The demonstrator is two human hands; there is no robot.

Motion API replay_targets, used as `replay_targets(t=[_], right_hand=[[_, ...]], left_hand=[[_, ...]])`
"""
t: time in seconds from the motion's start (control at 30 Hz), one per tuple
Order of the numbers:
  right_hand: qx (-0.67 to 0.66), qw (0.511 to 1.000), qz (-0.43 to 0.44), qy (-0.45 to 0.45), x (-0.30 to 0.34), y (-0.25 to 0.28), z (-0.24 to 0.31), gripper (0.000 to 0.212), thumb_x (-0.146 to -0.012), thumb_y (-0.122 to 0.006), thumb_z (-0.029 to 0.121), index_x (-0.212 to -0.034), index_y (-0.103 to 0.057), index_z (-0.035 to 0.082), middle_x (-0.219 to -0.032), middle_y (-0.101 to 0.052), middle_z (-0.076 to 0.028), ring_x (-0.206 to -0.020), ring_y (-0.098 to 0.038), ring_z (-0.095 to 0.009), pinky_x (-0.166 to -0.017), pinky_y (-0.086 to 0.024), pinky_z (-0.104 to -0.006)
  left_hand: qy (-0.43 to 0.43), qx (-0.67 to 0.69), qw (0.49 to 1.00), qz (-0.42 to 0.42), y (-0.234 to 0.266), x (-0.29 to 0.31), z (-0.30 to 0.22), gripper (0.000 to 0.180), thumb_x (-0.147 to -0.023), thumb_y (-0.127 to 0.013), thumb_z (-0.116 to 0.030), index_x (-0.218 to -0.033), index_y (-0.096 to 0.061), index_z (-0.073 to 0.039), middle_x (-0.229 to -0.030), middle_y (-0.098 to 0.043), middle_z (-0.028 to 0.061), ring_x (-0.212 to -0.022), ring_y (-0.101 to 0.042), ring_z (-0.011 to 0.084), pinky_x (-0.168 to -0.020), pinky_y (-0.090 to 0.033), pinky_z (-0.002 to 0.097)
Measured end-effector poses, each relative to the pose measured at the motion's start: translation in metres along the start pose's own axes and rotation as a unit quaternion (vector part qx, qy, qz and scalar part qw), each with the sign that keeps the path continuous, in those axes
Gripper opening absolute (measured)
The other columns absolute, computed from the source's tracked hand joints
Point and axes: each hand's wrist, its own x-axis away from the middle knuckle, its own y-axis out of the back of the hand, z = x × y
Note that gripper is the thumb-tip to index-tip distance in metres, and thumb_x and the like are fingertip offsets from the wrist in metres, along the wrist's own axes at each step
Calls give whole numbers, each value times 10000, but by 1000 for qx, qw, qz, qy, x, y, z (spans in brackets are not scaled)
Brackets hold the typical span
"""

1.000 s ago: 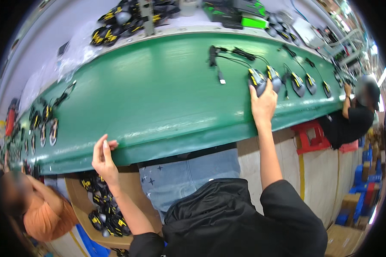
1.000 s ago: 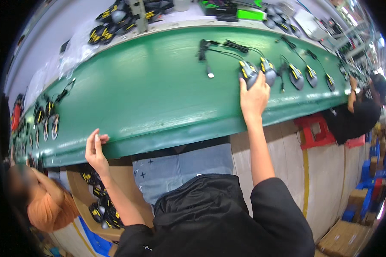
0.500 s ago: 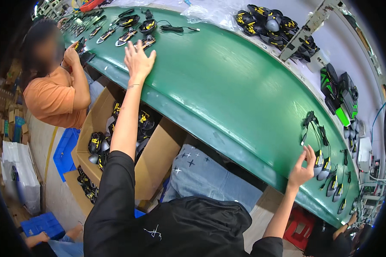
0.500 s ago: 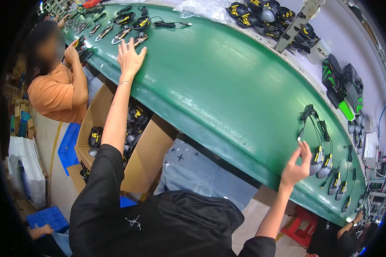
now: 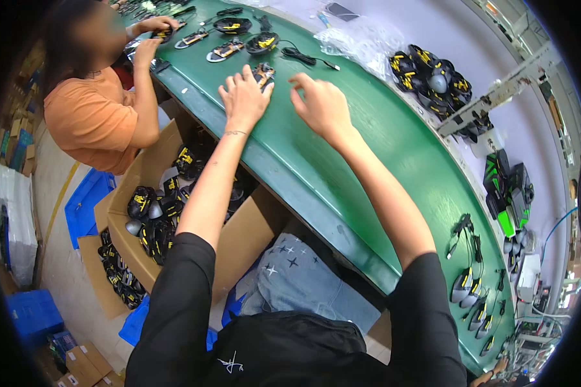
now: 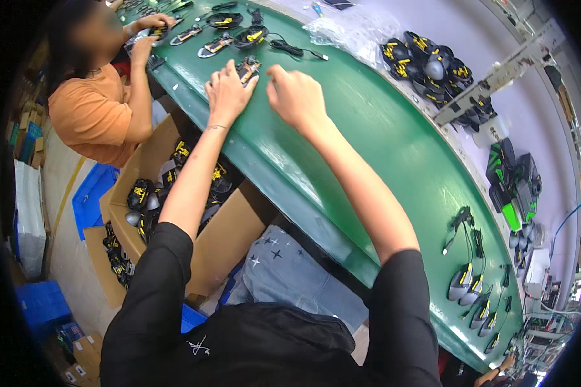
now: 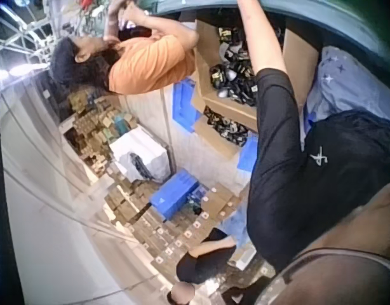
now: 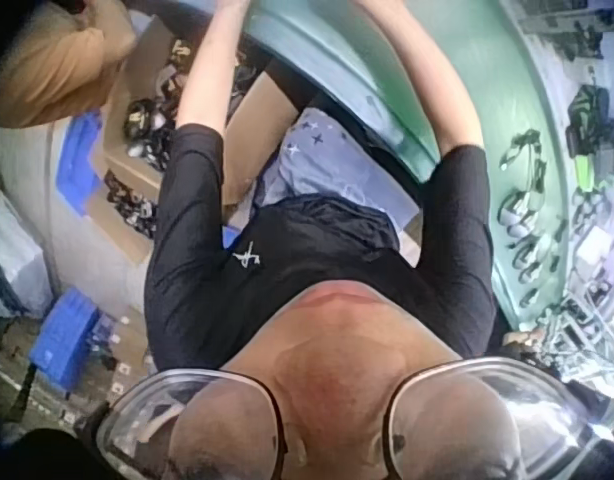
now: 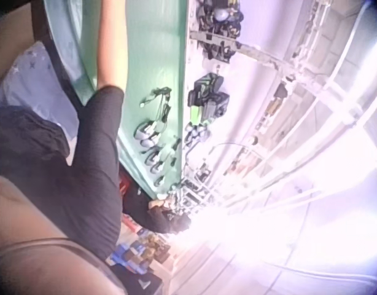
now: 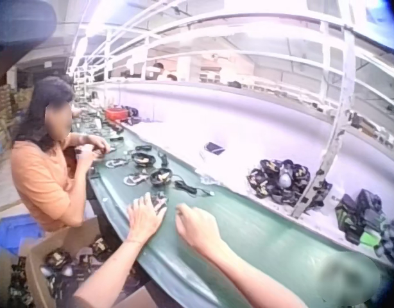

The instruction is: Assemble internal and external components of computer mice on an assembly line.

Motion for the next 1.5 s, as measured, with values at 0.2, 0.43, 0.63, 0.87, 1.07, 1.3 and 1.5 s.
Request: replay_targets(t=[0.2, 0.43, 0.63, 0.87, 1.07, 1.3, 1.5], right_hand=[[122, 992, 8, 40, -100, -100, 0, 119, -751, -649, 120, -841, -674, 47, -881, -693, -114, -948, -631, -298, -749, -556, -392], [170, 985, -4, -7, -119, -97, -29, 111, -775, -642, 153, -801, -723, 82, -835, -702, -112, -841, -661, -285, -726, -531, -405], [-141, 978, -125, -89, -39, -9, -64, 288, -873, -686, 217, -1074, -631, 19, -964, -700, -200, -903, -695, -313, -762, -538, -399], [-167, 929, -77, -321, 155, 136, -64, 253, -866, -719, 144, -1047, -642, -15, -958, -707, -96, -889, -676, -144, -809, -529, -266], [-409, 725, -147, -534, 249, 196, -58, 235, -870, -680, 177, -987, -627, -20, -894, -661, -56, -762, -640, -127, -750, -531, -269], [57, 838, -23, -542, 272, 215, -67, 499, -776, -764, 471, -715, -647, -10, -612, -589, -68, -603, -552, -146, -605, -441, -292], [192, 902, -77, -379, 278, 198, -70, 683, -754, -764, 443, -1229, -552, 1, -1243, -563, -202, -1143, -533, -329, -975, -423, -402]], left_hand=[[-9, 9, 1000, -28, 11, 10, 0, 620, -786, -712, -415, -1157, -513, 40, -1033, -630, 199, -1013, -569, 355, -868, -453, 468], [-1, 139, 989, -50, 14, 7, -15, 694, -678, -821, -314, -1179, -460, 2, -1108, -539, 206, -1033, -546, 368, -890, -463, 449], [90, 309, 946, -38, 5, -4, 9, 800, -586, -887, -211, -1229, -466, 8, -1194, -501, 190, -1112, -520, 340, -982, -431, 395], [168, 329, 928, 54, 17, 0, 12, 626, -662, -853, -211, -1177, -582, 22, -1132, -580, 120, -1064, -553, 229, -920, -460, 337], [258, 712, 597, 263, 47, 14, -35, 166, -784, -734, -31, -943, -720, 17, -950, -703, 52, -825, -620, 104, -732, -499, 220], [236, 745, 516, 350, 69, 101, -151, 224, -852, -688, -69, -1053, -639, 15, -1003, -676, 63, -904, -648, 128, -678, -448, 193], [292, 710, 560, 312, 89, 161, -182, 275, -941, -629, -269, -1068, -596, -26, -911, -658, 44, -657, -572, 60, -494, -417, 212]])
